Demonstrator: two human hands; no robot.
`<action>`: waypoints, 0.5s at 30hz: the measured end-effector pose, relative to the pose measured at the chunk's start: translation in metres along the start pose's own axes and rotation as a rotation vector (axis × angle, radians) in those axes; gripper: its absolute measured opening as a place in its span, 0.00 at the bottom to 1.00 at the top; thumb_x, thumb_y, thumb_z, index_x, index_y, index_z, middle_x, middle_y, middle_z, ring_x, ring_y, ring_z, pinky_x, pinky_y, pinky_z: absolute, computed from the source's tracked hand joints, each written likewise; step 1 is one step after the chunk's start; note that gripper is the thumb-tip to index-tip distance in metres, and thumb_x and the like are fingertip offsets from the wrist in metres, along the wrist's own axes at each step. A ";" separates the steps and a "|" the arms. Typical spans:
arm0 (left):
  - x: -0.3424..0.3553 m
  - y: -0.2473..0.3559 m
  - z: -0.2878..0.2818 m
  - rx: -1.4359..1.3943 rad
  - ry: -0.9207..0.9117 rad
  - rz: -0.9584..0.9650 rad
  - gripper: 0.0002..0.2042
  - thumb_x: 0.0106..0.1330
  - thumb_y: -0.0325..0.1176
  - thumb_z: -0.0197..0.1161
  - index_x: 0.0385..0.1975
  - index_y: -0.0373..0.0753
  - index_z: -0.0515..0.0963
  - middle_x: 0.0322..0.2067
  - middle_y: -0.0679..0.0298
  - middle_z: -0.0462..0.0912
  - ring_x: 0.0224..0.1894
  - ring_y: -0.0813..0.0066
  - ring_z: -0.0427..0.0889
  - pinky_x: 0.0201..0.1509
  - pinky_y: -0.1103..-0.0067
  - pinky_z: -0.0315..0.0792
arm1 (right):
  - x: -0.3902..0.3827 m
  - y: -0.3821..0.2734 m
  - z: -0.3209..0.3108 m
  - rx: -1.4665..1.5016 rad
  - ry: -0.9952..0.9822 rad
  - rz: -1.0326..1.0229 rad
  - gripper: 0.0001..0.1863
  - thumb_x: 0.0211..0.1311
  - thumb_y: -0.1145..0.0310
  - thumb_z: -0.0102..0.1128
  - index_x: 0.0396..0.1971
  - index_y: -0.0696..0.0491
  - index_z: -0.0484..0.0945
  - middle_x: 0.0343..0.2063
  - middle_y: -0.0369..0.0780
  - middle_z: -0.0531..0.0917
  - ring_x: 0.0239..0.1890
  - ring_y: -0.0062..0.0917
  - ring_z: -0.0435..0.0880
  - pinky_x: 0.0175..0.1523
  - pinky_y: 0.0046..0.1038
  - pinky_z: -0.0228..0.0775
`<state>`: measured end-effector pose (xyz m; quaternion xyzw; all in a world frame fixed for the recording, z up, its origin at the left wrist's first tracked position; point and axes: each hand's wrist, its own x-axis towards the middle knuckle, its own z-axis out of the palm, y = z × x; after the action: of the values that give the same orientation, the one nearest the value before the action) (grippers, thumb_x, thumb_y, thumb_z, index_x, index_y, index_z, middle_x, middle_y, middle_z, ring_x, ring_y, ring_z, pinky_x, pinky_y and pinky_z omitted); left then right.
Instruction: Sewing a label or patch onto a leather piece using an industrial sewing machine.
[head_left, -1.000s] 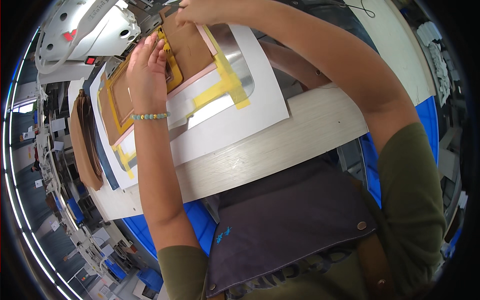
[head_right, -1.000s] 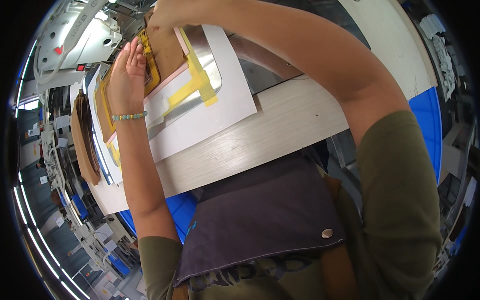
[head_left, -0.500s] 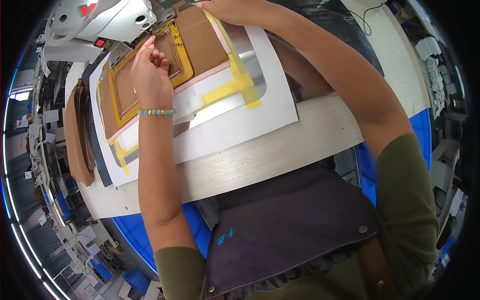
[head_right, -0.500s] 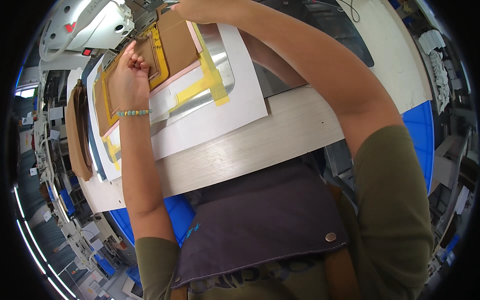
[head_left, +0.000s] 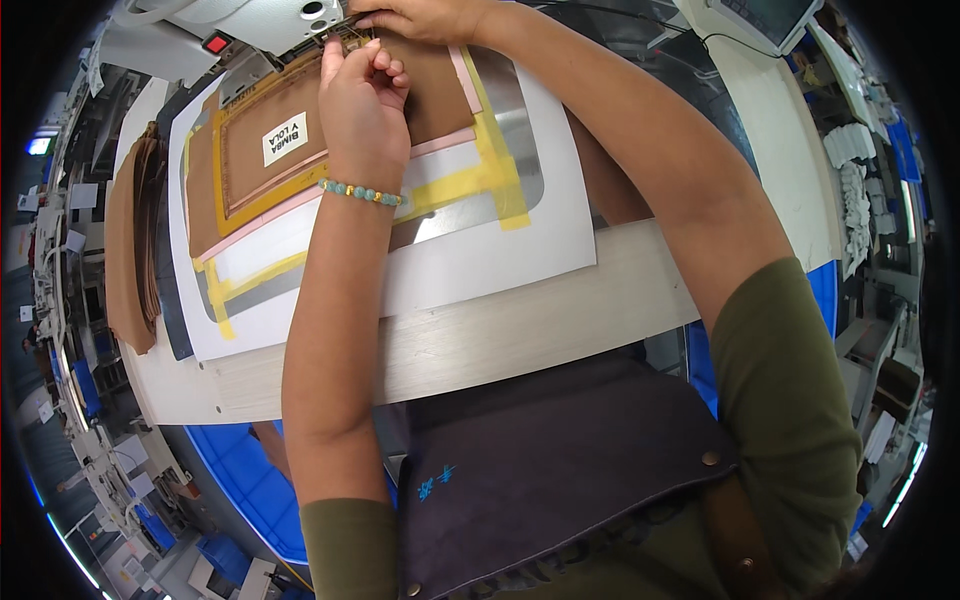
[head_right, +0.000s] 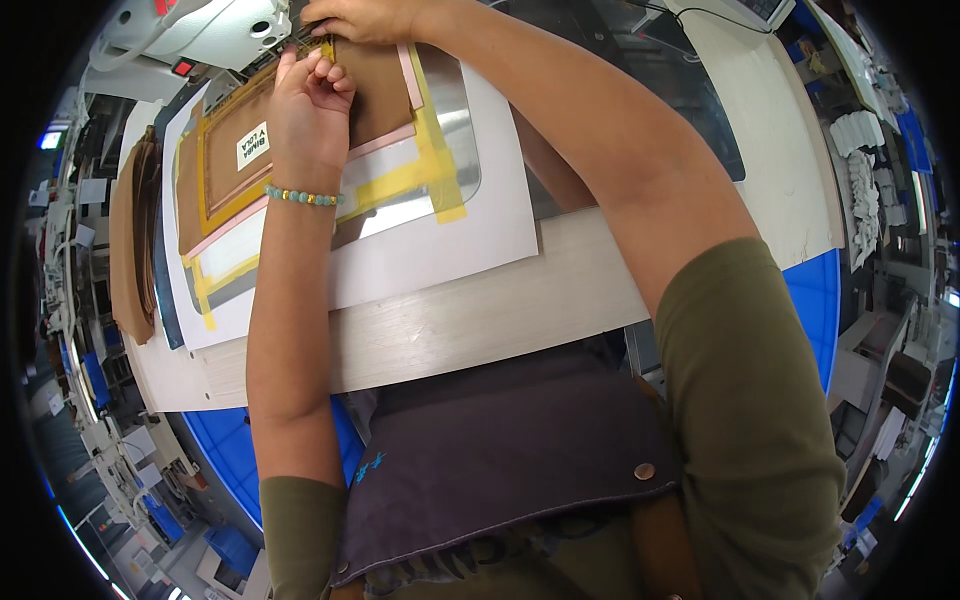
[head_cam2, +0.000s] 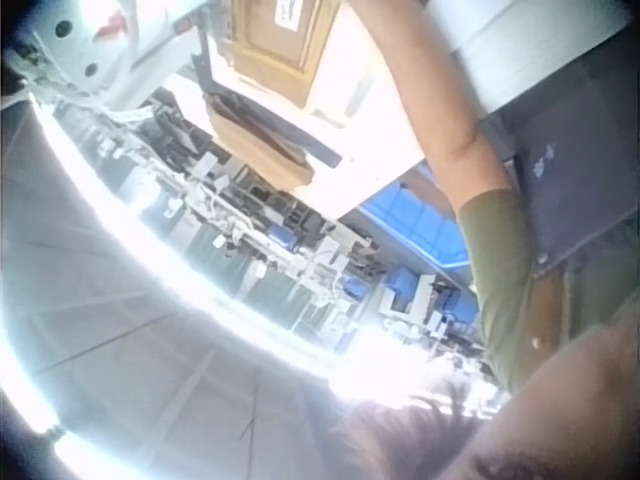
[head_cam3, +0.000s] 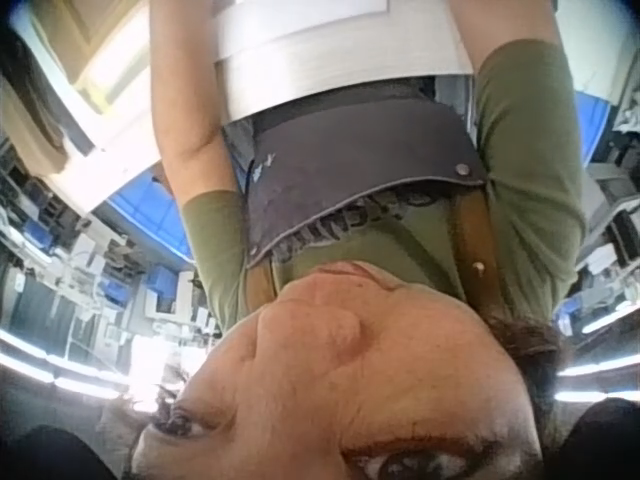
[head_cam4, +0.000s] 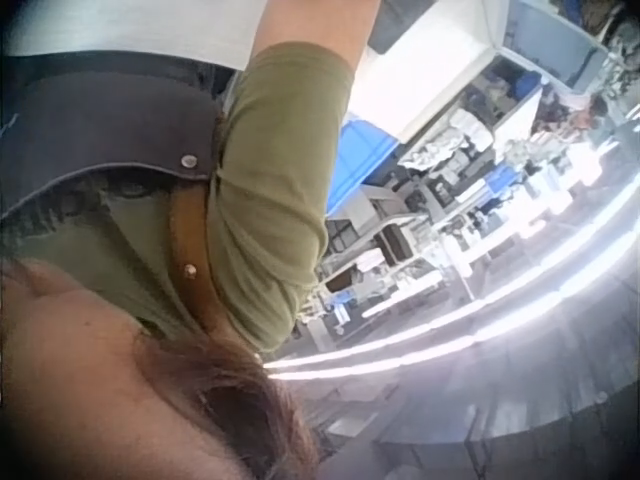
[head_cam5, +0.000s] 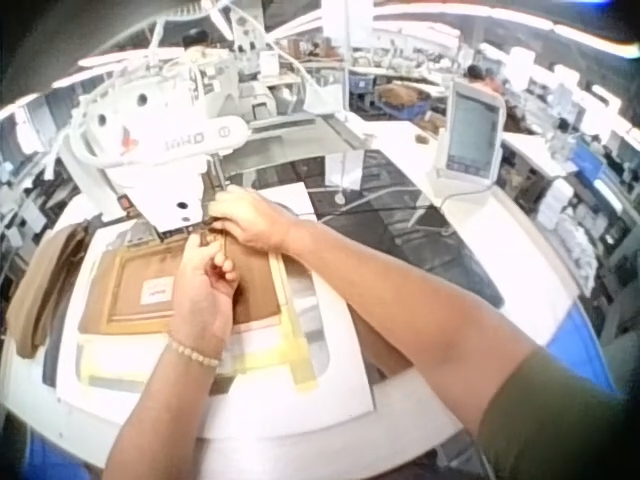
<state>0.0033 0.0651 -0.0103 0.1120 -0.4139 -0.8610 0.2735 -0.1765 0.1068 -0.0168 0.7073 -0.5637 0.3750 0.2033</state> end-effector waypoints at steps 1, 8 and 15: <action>-0.002 -0.001 0.001 0.021 -0.013 0.018 0.38 0.70 0.21 0.54 0.78 0.35 0.45 0.29 0.68 0.70 0.30 0.81 0.72 0.35 0.82 0.72 | 0.000 0.003 -0.001 0.020 -0.021 0.004 0.06 0.63 0.69 0.64 0.38 0.53 0.80 0.36 0.43 0.80 0.43 0.44 0.77 0.52 0.40 0.71; -0.008 -0.003 0.006 0.126 -0.016 0.036 0.42 0.71 0.22 0.54 0.79 0.36 0.35 0.30 0.68 0.70 0.31 0.82 0.71 0.38 0.82 0.73 | 0.000 0.006 0.003 0.136 -0.050 0.022 0.07 0.64 0.69 0.64 0.38 0.53 0.85 0.37 0.42 0.82 0.45 0.42 0.78 0.54 0.38 0.72; -0.004 -0.004 0.002 0.118 -0.044 0.029 0.42 0.73 0.22 0.54 0.79 0.36 0.32 0.33 0.66 0.70 0.35 0.78 0.72 0.42 0.79 0.72 | 0.000 0.008 0.000 0.234 -0.018 0.073 0.08 0.63 0.69 0.64 0.38 0.53 0.87 0.37 0.42 0.85 0.44 0.40 0.78 0.53 0.37 0.73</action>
<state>0.0047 0.0708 -0.0129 0.1031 -0.4716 -0.8332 0.2698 -0.1843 0.1043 -0.0175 0.7085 -0.5434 0.4389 0.1004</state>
